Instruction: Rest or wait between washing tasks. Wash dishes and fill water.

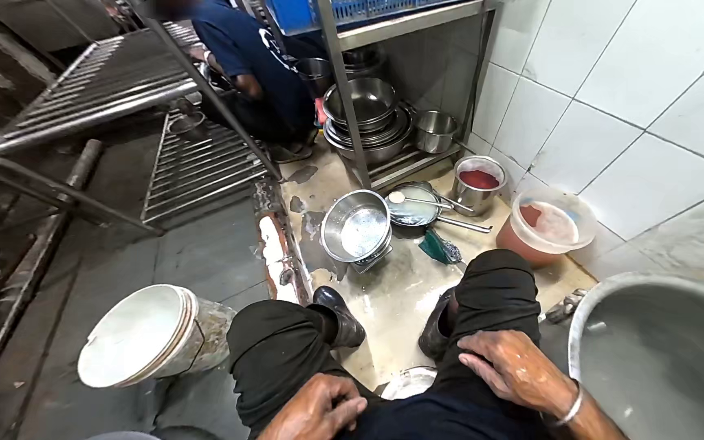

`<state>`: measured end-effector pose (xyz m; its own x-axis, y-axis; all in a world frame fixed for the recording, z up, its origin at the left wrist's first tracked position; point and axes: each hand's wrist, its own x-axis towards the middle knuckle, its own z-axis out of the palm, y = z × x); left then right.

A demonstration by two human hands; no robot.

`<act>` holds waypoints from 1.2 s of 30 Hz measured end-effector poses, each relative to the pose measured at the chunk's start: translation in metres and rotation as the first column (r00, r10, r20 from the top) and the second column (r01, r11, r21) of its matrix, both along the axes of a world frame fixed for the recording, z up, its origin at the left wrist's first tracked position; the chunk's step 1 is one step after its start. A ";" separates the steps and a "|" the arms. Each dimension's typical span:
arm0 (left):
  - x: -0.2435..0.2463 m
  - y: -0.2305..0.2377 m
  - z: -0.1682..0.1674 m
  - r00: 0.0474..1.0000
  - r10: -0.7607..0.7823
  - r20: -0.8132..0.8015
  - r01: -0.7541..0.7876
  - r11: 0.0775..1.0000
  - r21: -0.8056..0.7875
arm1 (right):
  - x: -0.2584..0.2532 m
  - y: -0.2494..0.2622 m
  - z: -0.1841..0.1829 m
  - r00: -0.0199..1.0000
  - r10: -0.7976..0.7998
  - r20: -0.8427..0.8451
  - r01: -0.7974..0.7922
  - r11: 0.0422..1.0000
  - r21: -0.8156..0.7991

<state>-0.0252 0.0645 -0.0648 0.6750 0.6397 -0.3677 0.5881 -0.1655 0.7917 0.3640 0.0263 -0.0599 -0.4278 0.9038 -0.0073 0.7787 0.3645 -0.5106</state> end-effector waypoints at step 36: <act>0.069 0.191 -0.063 0.991 -0.040 -0.129 0.072 0.965 0.253 | 0.048 0.253 0.011 -0.533 -0.499 -0.684 0.141 0.744 -0.653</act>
